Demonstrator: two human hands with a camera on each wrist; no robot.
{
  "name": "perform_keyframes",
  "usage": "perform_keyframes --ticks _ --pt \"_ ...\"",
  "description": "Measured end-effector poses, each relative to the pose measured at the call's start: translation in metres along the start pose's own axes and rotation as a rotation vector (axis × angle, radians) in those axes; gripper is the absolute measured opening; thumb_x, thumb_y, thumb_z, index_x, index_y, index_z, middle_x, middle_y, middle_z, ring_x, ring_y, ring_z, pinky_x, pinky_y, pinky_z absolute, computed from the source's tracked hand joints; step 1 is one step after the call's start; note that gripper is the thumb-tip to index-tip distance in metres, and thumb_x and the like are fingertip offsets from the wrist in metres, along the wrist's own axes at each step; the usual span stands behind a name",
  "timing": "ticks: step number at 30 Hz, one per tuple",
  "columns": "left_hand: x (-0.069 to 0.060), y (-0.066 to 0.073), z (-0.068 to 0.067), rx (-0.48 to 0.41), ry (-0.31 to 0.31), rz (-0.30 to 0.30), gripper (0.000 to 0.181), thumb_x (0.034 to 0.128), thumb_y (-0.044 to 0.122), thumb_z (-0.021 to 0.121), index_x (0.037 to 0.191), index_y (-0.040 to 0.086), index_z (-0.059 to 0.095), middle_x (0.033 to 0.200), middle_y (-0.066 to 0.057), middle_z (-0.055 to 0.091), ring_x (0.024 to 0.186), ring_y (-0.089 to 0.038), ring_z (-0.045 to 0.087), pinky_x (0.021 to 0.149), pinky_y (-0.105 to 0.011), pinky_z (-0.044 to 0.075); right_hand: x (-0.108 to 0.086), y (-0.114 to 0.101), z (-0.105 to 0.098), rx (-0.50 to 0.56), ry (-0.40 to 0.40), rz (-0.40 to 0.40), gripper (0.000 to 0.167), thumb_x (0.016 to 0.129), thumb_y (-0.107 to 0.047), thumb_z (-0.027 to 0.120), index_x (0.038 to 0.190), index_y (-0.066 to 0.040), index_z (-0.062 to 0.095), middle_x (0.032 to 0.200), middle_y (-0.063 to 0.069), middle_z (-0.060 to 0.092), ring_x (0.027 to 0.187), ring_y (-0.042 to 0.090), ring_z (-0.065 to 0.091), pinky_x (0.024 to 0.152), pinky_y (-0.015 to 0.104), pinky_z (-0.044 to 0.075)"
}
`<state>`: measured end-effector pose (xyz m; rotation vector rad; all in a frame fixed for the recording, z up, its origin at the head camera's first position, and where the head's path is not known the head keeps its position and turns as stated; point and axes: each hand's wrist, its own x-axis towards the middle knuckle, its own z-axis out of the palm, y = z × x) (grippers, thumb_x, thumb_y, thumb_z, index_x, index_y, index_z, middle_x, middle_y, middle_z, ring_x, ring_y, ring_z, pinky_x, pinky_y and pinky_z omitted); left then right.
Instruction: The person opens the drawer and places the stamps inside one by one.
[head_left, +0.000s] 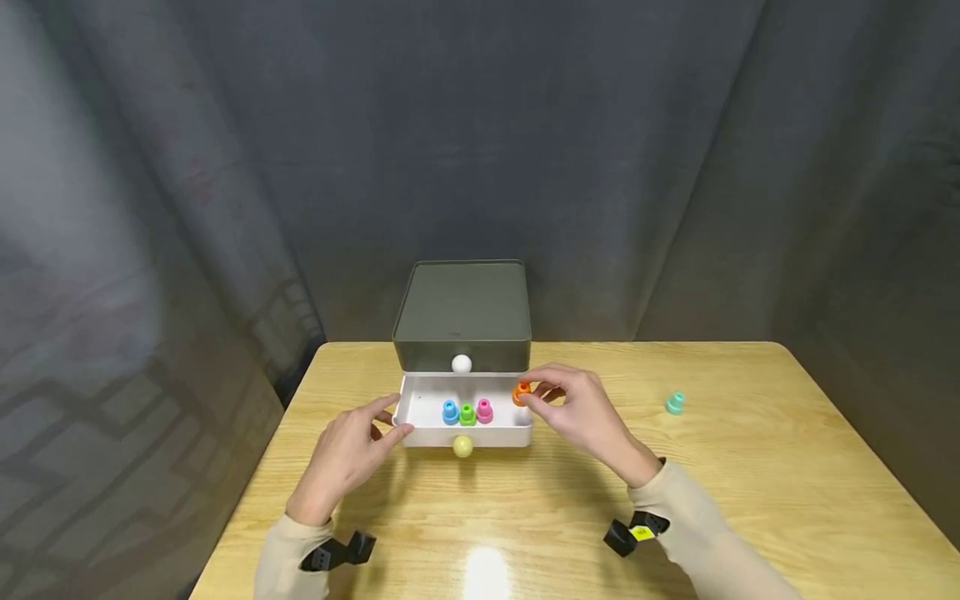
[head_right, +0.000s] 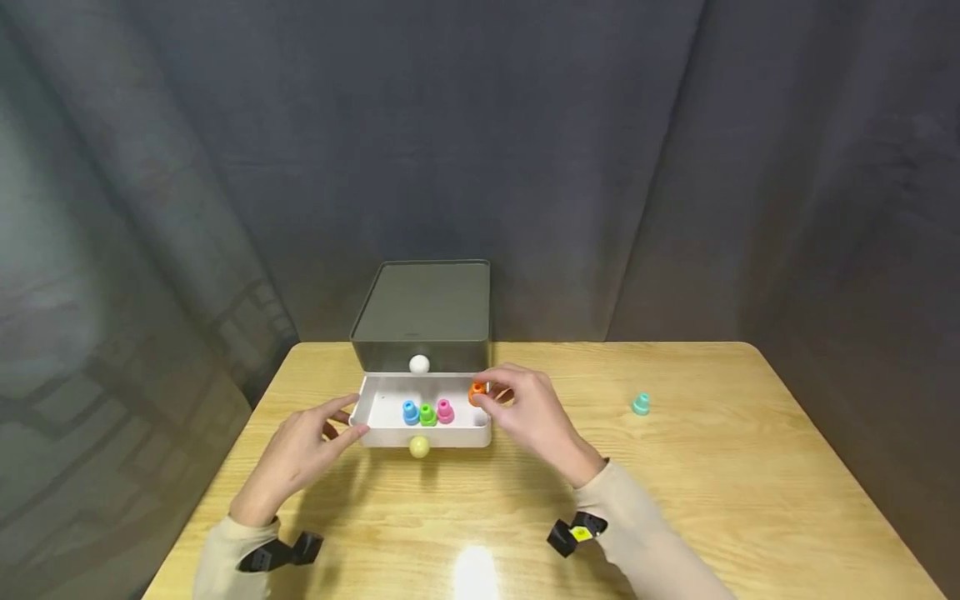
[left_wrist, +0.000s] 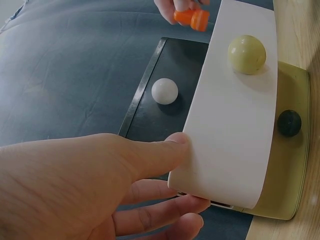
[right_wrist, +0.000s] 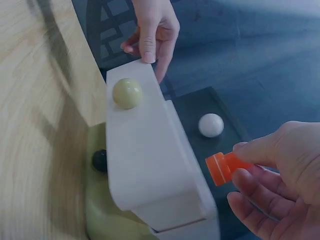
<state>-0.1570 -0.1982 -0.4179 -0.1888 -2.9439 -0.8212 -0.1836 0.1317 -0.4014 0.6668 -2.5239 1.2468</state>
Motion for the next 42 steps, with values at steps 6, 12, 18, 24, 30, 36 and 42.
perform_keyframes --ticks 6,12,18,24,30,36,42 --pt "0.000 0.003 0.001 -0.006 -0.007 -0.001 0.052 0.0980 0.034 0.078 0.143 0.011 0.068 0.111 -0.009 0.081 0.077 -0.010 0.064 0.068 -0.032 0.048 0.006 0.006 0.011 -0.044 -0.029 -0.004 0.019 0.089 -0.005 0.084 0.108 -0.007 0.083 0.100 0.003 0.081 0.081 0.016 0.074 0.073 0.027 0.060" --pt "0.001 0.005 -0.001 0.001 -0.009 -0.002 0.053 0.0978 0.033 0.078 0.145 0.010 0.067 0.111 -0.010 0.080 0.078 -0.013 0.063 0.068 -0.031 0.046 0.013 0.008 0.018 -0.101 -0.074 -0.022 0.016 0.090 -0.008 0.084 0.105 -0.008 0.083 0.095 0.002 0.082 0.081 0.013 0.073 0.073 0.033 0.061" --pt "0.001 0.006 -0.001 0.005 -0.017 0.000 0.054 0.0980 0.034 0.078 0.145 0.010 0.067 0.111 -0.010 0.080 0.078 -0.013 0.063 0.068 -0.031 0.046 0.015 0.012 0.025 -0.104 -0.137 0.030 0.018 0.091 -0.010 0.083 0.108 -0.007 0.084 0.100 0.006 0.082 0.063 0.005 0.056 0.055 0.022 0.044" --pt "0.000 0.006 0.000 -0.002 -0.011 0.009 0.053 0.0978 0.034 0.078 0.144 0.010 0.067 0.110 -0.009 0.080 0.077 -0.012 0.063 0.068 -0.032 0.047 0.015 0.014 0.030 -0.110 -0.170 0.057 0.019 0.091 -0.011 0.082 0.110 -0.007 0.083 0.106 0.010 0.082 0.069 0.006 0.067 0.058 0.021 0.048" --pt "0.000 0.007 0.000 0.002 -0.017 0.007 0.054 0.0981 0.034 0.078 0.145 0.010 0.067 0.110 -0.010 0.080 0.077 -0.012 0.063 0.068 -0.031 0.046 0.016 0.011 0.033 -0.165 -0.200 0.057 0.016 0.091 -0.011 0.083 0.107 -0.008 0.084 0.108 0.009 0.083 0.095 0.021 0.080 0.075 0.033 0.061" --pt "-0.001 0.007 0.000 0.002 -0.019 0.002 0.053 0.0981 0.033 0.078 0.145 0.009 0.067 0.110 -0.010 0.080 0.076 -0.012 0.063 0.067 -0.031 0.046 0.020 0.008 0.036 -0.212 -0.236 0.063 0.012 0.090 -0.010 0.084 0.102 -0.011 0.085 0.100 0.003 0.084 0.092 0.016 0.080 0.080 0.036 0.060" --pt "0.000 0.006 0.001 -0.002 -0.013 0.002 0.053 0.0981 0.033 0.078 0.144 0.010 0.067 0.110 -0.010 0.080 0.076 -0.011 0.063 0.067 -0.032 0.046 0.022 0.007 0.036 -0.209 -0.244 0.097 0.014 0.090 -0.009 0.083 0.104 -0.012 0.085 0.102 0.003 0.084 0.095 0.019 0.081 0.082 0.038 0.059"
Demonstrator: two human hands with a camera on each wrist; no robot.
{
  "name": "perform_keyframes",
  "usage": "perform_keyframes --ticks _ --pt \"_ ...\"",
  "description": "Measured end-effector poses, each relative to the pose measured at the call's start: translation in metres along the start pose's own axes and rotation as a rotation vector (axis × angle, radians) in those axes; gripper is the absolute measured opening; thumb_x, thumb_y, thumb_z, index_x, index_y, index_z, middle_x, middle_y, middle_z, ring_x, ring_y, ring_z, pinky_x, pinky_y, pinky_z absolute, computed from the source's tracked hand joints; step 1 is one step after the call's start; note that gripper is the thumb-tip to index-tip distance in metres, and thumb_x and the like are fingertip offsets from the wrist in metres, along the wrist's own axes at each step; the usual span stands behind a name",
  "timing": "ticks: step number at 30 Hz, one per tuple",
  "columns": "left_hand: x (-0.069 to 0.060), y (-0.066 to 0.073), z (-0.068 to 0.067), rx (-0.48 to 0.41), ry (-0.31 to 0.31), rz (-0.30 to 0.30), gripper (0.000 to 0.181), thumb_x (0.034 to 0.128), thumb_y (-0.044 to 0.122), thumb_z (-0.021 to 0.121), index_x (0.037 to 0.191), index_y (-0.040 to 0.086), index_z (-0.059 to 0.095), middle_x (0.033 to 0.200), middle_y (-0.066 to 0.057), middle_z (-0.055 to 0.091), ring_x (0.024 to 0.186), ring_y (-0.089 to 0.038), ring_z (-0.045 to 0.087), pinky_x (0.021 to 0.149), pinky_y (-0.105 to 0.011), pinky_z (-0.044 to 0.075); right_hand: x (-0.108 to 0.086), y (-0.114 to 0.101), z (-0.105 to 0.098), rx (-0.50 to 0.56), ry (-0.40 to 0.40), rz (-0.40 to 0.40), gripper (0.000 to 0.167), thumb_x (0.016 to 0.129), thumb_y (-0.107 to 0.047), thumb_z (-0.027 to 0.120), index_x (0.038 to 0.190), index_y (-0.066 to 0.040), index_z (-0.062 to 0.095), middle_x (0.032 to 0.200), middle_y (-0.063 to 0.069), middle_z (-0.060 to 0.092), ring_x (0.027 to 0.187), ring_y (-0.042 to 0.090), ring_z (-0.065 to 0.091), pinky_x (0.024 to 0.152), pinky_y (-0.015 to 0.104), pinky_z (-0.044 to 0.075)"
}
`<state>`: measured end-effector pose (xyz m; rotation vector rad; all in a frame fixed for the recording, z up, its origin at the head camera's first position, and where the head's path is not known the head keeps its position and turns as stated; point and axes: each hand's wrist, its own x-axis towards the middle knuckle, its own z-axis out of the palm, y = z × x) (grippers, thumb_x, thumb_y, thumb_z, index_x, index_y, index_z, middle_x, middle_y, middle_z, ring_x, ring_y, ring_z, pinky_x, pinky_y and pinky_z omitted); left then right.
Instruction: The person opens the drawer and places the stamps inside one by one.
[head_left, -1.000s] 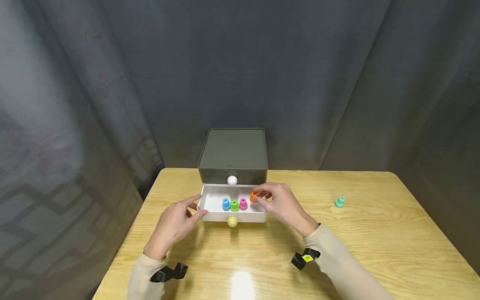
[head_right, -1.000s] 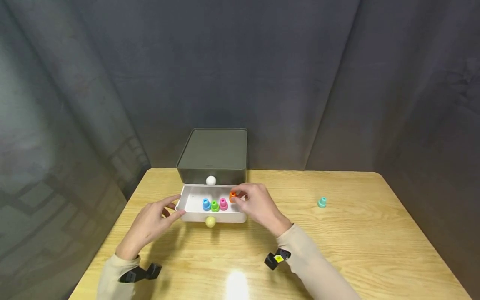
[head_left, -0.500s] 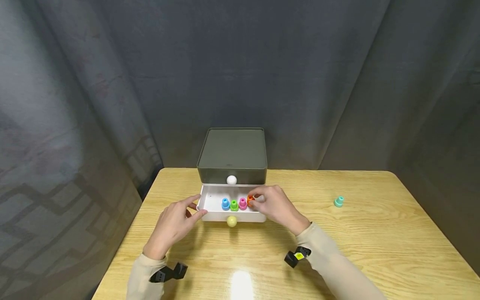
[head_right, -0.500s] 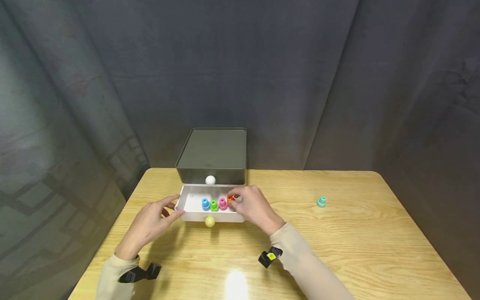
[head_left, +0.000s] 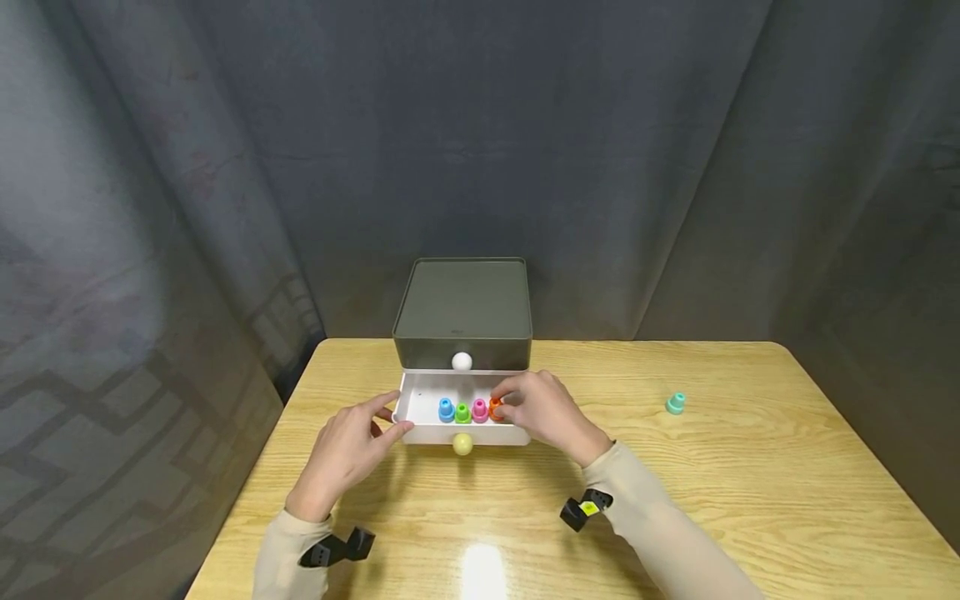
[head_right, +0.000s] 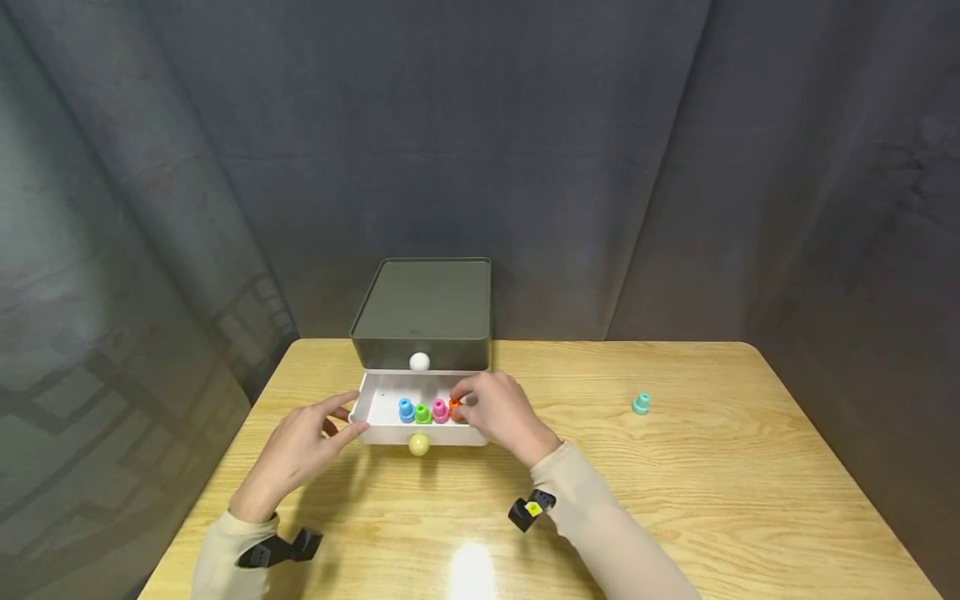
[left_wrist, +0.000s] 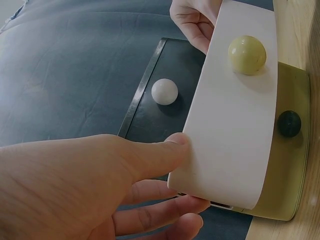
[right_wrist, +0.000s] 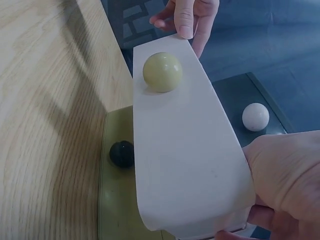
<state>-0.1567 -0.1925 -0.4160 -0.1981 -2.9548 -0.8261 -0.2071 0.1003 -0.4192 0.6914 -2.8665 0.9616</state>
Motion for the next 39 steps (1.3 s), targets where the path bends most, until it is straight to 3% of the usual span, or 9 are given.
perform_keyframes --ticks 9,16,18,23,25,30,39 --pt "0.002 -0.001 0.001 0.001 -0.001 0.005 0.053 0.0987 0.034 0.077 0.145 0.011 0.067 0.111 -0.010 0.080 0.076 -0.011 0.063 0.068 -0.032 0.047 0.000 0.002 0.000 0.037 -0.009 0.033 0.018 0.090 -0.014 0.086 0.108 -0.011 0.083 0.104 0.004 0.084 0.092 0.020 0.081 0.085 0.042 0.061" --pt "0.002 -0.002 -0.001 0.005 0.004 0.007 0.053 0.0986 0.034 0.077 0.145 0.010 0.067 0.110 -0.010 0.080 0.076 -0.011 0.063 0.067 -0.032 0.047 -0.002 0.005 0.000 0.077 0.025 -0.011 0.018 0.092 -0.016 0.084 0.110 -0.010 0.083 0.112 0.007 0.082 0.096 0.021 0.079 0.083 0.039 0.061" --pt "0.002 -0.002 0.000 0.003 0.002 0.006 0.053 0.0986 0.034 0.077 0.145 0.010 0.067 0.111 -0.009 0.080 0.076 -0.011 0.063 0.067 -0.032 0.047 -0.005 0.004 -0.001 0.081 0.047 -0.013 0.019 0.092 -0.018 0.085 0.109 -0.010 0.083 0.112 0.006 0.082 0.097 0.020 0.077 0.083 0.036 0.059" --pt "0.001 -0.002 0.001 0.001 -0.001 0.001 0.052 0.0986 0.034 0.077 0.144 0.011 0.067 0.111 -0.009 0.080 0.076 -0.010 0.063 0.067 -0.032 0.046 -0.012 0.005 -0.004 0.131 0.117 0.000 0.021 0.092 -0.019 0.085 0.110 -0.010 0.084 0.107 0.003 0.082 0.075 0.016 0.061 0.065 0.028 0.046" --pt "0.001 -0.002 0.001 0.002 -0.001 0.002 0.052 0.0987 0.034 0.077 0.144 0.011 0.067 0.111 -0.009 0.080 0.076 -0.010 0.063 0.067 -0.031 0.046 -0.015 0.007 -0.005 0.144 0.151 0.004 0.020 0.093 -0.018 0.085 0.111 -0.011 0.084 0.108 0.001 0.082 0.075 0.016 0.061 0.066 0.030 0.048" --pt "0.002 -0.001 0.001 0.001 0.003 0.002 0.053 0.0982 0.033 0.078 0.145 0.010 0.067 0.110 -0.010 0.080 0.076 -0.011 0.063 0.066 -0.031 0.046 -0.020 0.014 -0.007 0.161 0.237 0.006 0.016 0.093 -0.017 0.083 0.109 -0.012 0.084 0.109 0.000 0.083 0.100 0.020 0.076 0.090 0.046 0.061" --pt "0.003 -0.002 0.002 0.004 0.002 0.002 0.052 0.0982 0.033 0.078 0.144 0.010 0.067 0.111 -0.010 0.080 0.076 -0.011 0.063 0.066 -0.031 0.046 -0.024 0.027 -0.012 0.221 0.386 0.016 0.019 0.091 -0.011 0.084 0.110 -0.008 0.083 0.105 0.008 0.083 0.087 0.021 0.078 0.081 0.046 0.064"
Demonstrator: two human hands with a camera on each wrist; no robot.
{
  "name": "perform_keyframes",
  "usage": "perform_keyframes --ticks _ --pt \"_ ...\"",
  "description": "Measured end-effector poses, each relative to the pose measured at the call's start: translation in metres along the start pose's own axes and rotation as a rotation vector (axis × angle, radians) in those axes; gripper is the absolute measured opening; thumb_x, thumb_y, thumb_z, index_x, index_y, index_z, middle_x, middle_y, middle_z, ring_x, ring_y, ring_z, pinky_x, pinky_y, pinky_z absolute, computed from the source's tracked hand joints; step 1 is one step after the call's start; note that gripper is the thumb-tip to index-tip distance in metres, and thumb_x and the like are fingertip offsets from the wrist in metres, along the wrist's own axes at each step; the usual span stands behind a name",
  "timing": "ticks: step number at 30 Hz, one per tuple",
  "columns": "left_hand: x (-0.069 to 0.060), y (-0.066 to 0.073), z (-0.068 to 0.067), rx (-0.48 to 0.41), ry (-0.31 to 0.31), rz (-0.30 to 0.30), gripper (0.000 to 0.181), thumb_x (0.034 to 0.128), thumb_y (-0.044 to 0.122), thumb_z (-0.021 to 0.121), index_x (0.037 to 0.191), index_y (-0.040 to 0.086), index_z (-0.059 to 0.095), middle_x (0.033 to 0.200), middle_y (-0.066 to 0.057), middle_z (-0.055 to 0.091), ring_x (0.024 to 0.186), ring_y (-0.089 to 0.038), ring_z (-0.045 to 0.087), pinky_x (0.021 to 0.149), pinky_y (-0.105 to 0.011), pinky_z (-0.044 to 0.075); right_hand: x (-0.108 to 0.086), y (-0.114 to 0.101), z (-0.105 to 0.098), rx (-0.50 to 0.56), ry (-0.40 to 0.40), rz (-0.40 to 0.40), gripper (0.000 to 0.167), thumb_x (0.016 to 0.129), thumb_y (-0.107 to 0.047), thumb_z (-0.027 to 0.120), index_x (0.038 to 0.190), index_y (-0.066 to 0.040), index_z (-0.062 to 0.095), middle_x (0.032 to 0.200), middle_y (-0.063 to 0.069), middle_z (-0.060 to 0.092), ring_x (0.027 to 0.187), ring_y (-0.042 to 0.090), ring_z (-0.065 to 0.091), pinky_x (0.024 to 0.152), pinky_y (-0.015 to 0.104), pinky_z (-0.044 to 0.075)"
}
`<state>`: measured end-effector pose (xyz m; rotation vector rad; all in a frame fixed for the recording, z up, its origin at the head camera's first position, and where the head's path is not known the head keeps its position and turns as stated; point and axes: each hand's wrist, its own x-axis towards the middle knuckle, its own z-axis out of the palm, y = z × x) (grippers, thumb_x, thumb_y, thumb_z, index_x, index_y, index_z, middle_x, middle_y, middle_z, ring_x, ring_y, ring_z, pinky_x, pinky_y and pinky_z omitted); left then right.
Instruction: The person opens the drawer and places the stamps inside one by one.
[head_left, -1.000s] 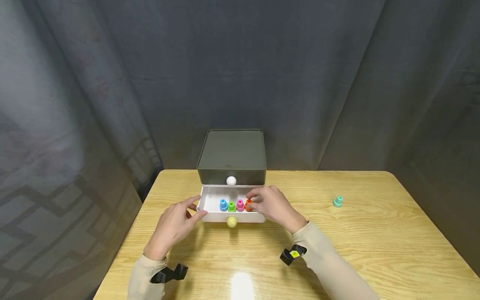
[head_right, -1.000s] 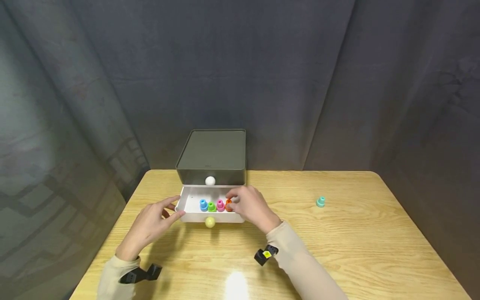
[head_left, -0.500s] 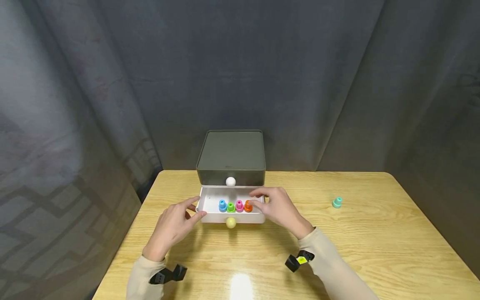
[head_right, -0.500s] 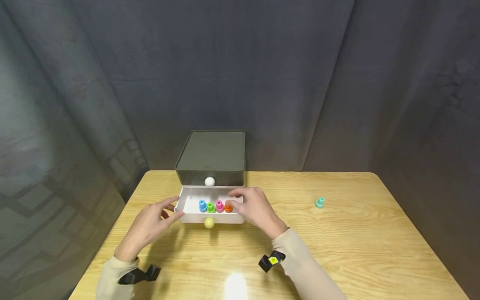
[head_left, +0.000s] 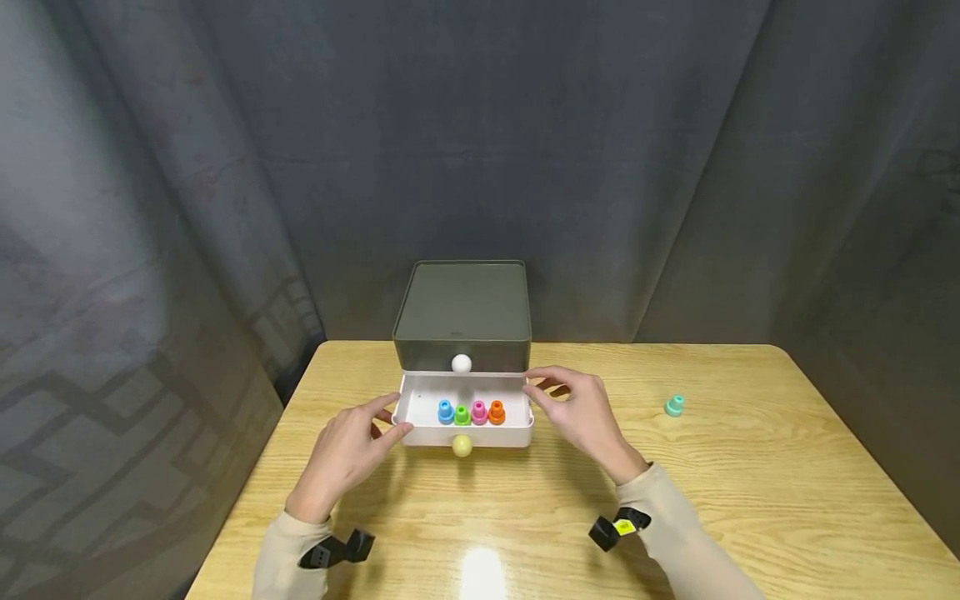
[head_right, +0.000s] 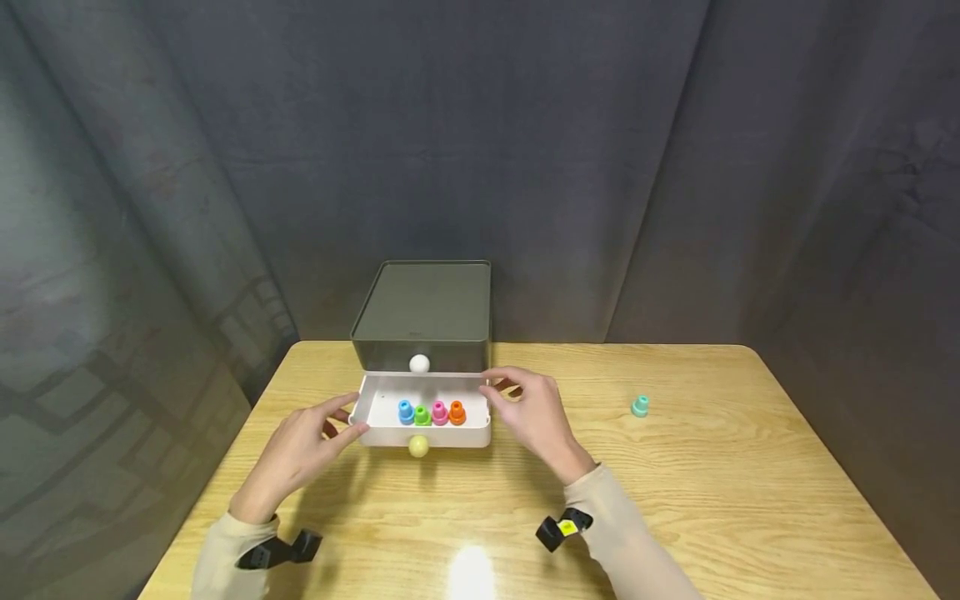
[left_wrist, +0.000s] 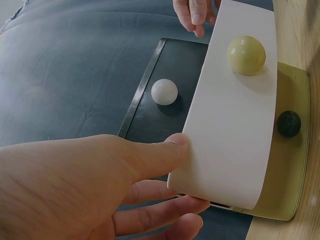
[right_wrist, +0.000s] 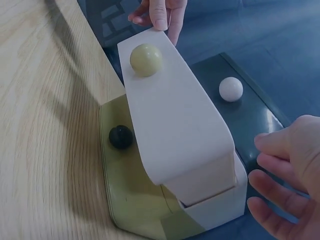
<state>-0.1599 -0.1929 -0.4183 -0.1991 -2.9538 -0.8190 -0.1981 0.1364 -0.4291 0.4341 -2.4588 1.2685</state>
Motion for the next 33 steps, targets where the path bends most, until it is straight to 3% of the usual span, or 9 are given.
perform_keyframes --ticks 9,20,28,33 --pt "-0.001 -0.002 -0.001 -0.007 0.005 0.006 0.052 0.0984 0.034 0.077 0.144 0.010 0.067 0.111 -0.009 0.080 0.076 -0.011 0.064 0.068 -0.033 0.047 -0.004 0.010 -0.009 -0.008 0.043 0.030 0.024 0.091 -0.011 0.084 0.114 -0.005 0.082 0.111 0.013 0.081 0.087 0.026 0.078 0.079 0.045 0.065" --pt "-0.001 -0.002 0.000 -0.012 0.009 0.010 0.051 0.0984 0.034 0.077 0.143 0.010 0.068 0.110 -0.008 0.081 0.076 -0.009 0.064 0.068 -0.033 0.048 -0.015 0.031 -0.025 -0.009 0.099 0.106 0.023 0.092 -0.013 0.083 0.114 -0.007 0.082 0.108 0.009 0.082 0.088 0.021 0.076 0.077 0.027 0.061" --pt "-0.001 -0.003 0.001 -0.009 0.016 0.003 0.052 0.0978 0.034 0.078 0.144 0.011 0.068 0.109 -0.007 0.081 0.077 -0.010 0.063 0.068 -0.032 0.047 -0.025 0.052 -0.040 -0.043 0.124 0.155 0.021 0.097 -0.018 0.079 0.116 -0.009 0.081 0.111 0.009 0.082 0.090 0.014 0.075 0.079 0.023 0.058" --pt "-0.001 -0.003 0.001 -0.010 0.015 -0.002 0.053 0.0975 0.034 0.078 0.144 0.011 0.068 0.109 -0.007 0.081 0.076 -0.010 0.062 0.068 -0.032 0.046 -0.028 0.067 -0.050 -0.072 0.129 0.178 0.022 0.099 -0.021 0.077 0.117 -0.010 0.081 0.111 0.010 0.082 0.088 0.001 0.071 0.077 0.016 0.055"
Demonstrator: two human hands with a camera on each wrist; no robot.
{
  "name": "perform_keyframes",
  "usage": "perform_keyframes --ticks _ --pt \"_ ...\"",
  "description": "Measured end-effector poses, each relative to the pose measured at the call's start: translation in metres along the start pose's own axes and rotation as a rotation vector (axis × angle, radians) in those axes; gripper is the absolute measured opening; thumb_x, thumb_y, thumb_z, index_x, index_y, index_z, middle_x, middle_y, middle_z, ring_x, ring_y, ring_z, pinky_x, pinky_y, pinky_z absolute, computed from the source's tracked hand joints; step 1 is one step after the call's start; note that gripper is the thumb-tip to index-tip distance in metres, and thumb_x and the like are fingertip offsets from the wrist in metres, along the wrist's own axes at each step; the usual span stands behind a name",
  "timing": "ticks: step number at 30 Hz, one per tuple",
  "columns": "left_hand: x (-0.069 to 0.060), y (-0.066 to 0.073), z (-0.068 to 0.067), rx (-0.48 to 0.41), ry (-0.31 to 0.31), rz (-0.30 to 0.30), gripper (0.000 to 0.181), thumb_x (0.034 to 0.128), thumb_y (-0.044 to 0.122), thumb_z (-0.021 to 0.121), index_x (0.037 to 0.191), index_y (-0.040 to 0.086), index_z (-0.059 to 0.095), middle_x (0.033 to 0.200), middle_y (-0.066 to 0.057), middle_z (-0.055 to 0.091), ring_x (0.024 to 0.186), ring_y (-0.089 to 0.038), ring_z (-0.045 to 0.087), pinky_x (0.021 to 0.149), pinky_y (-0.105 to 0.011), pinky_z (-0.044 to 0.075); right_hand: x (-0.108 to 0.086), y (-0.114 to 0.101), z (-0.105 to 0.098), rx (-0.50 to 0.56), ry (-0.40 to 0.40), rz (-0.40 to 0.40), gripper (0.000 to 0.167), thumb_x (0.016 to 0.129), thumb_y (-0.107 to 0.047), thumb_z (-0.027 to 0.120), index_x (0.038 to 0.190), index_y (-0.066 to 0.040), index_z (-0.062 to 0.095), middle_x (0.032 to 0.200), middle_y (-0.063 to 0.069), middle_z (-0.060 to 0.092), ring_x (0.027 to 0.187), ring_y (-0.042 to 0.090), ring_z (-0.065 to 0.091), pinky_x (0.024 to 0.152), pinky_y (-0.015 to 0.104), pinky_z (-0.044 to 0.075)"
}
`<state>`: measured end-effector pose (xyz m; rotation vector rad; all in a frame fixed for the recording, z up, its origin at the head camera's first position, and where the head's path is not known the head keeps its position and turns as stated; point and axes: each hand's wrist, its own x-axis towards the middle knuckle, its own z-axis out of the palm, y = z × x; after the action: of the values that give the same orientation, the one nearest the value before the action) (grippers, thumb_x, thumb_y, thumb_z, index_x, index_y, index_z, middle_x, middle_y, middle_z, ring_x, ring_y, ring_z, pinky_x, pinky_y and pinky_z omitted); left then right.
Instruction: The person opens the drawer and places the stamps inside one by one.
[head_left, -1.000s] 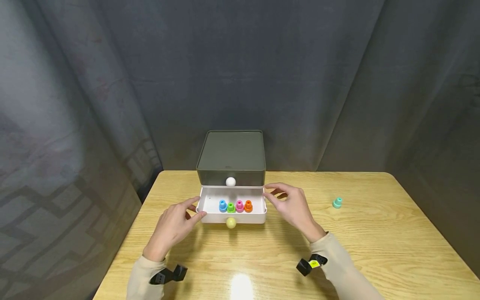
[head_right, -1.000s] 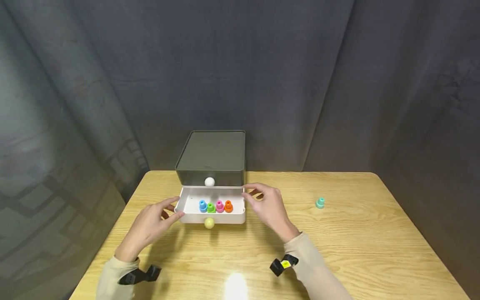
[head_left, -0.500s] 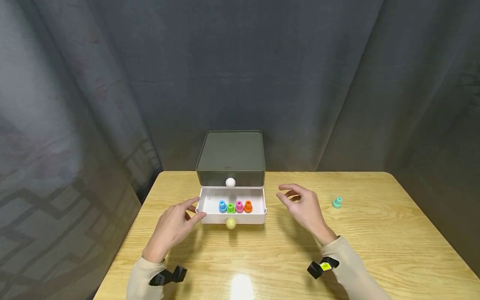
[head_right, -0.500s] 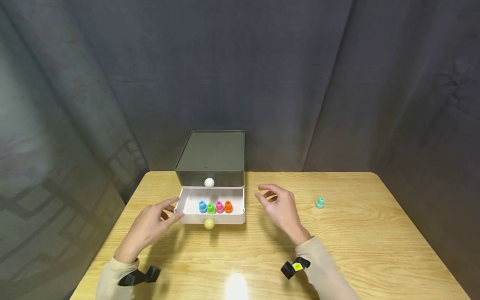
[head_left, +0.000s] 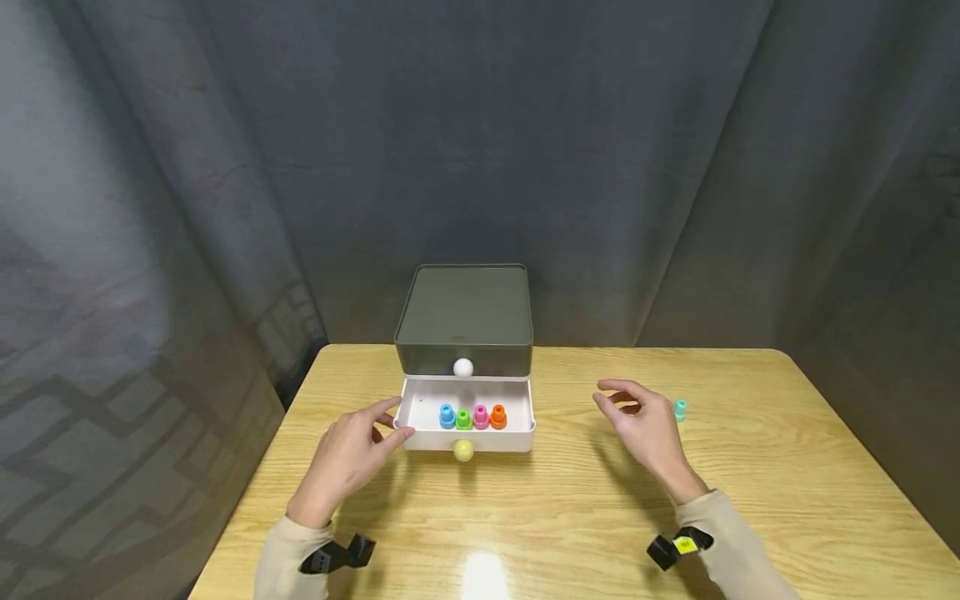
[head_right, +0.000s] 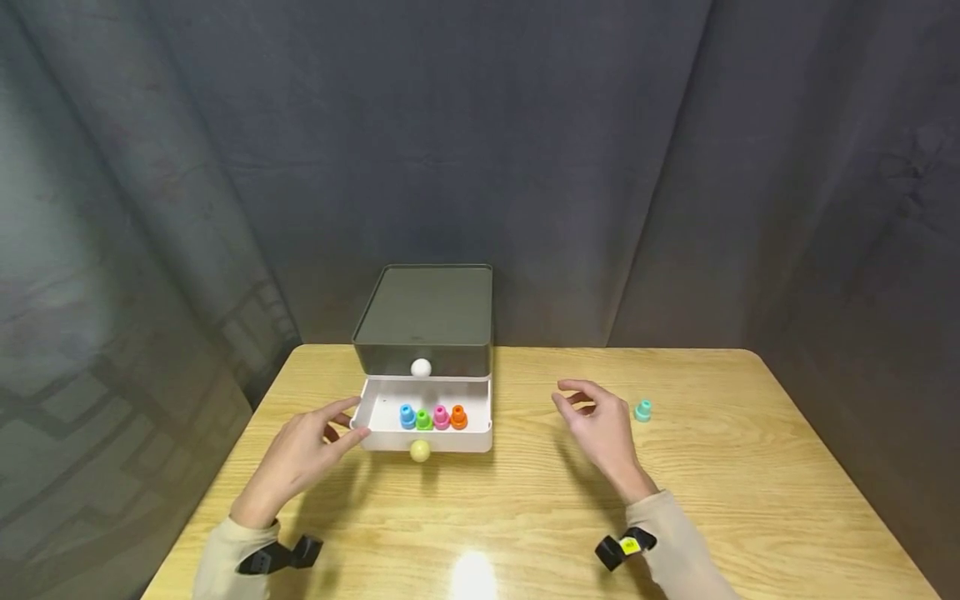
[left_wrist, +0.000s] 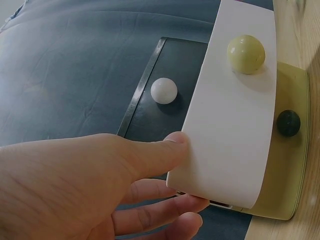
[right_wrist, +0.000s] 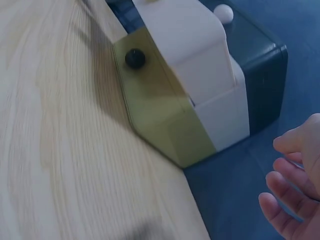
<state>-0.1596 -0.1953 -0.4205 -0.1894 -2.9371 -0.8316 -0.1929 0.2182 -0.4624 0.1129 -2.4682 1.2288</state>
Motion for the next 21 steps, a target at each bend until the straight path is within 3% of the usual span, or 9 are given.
perform_keyframes --ticks 14,21 --pt "0.000 0.000 0.000 -0.002 -0.002 -0.009 0.053 0.0972 0.034 0.079 0.144 0.012 0.068 0.108 -0.007 0.081 0.076 -0.010 0.062 0.068 -0.032 0.046 0.001 0.045 -0.015 -0.068 0.071 0.048 0.022 0.097 -0.018 0.078 0.114 -0.006 0.082 0.104 0.016 0.082 0.077 -0.012 0.063 0.067 0.008 0.050" --pt "0.000 0.001 -0.001 -0.005 -0.007 -0.014 0.054 0.0974 0.034 0.078 0.144 0.011 0.067 0.109 -0.008 0.081 0.077 -0.011 0.061 0.067 -0.031 0.045 0.002 0.072 -0.022 -0.136 0.087 0.116 0.027 0.098 -0.019 0.076 0.119 -0.004 0.079 0.098 0.021 0.080 0.067 -0.006 0.062 0.055 0.017 0.047"
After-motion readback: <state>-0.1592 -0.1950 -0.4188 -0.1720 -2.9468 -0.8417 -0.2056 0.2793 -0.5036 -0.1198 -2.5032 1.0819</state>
